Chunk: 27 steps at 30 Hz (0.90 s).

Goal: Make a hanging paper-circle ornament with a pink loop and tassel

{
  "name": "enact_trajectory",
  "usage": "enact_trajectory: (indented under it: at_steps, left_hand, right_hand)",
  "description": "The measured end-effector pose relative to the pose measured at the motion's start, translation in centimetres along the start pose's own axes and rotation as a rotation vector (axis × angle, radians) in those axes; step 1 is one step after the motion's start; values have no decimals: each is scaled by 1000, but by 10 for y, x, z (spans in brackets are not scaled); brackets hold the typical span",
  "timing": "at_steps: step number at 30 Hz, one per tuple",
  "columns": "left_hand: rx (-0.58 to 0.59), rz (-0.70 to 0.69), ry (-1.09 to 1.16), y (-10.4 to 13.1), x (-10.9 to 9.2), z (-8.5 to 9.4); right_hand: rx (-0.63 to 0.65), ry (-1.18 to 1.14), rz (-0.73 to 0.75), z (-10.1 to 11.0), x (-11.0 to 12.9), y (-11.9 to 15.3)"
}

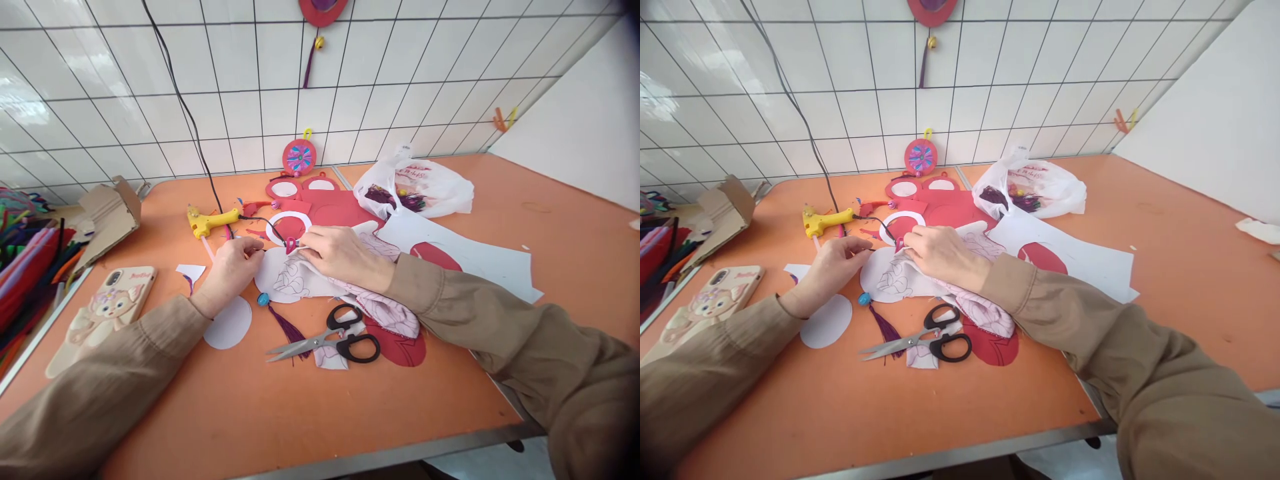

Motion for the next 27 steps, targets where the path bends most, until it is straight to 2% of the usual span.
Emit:
enact_trajectory:
  at_steps: [4,8,12,15,27]
  left_hand:
    - [7,-62,7,8,-14,0]
    - [50,-82,-134,16,-23,-8]
    - [159,-101,-259,19,-22,-23]
    - [196,-89,-272,18,-19,-27]
    - [209,-64,-262,19,-19,-25]
  right_hand:
    - [31,-24,-44,-4,-2,0]
    - [42,-44,-93,-6,-4,1]
    - [50,-62,-129,-8,-6,2]
    - [58,-65,-137,-9,-7,3]
    - [62,-70,-148,-10,-8,3]
Point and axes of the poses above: each hand's wrist, its own y-axis away from the middle knuckle, its own z-axis out of the back of the hand, x = y × z, the point moved 8 cm from there along -y, towards the middle knuckle, and after that the axes turned 1 degree about x, right-handed, at the moved point
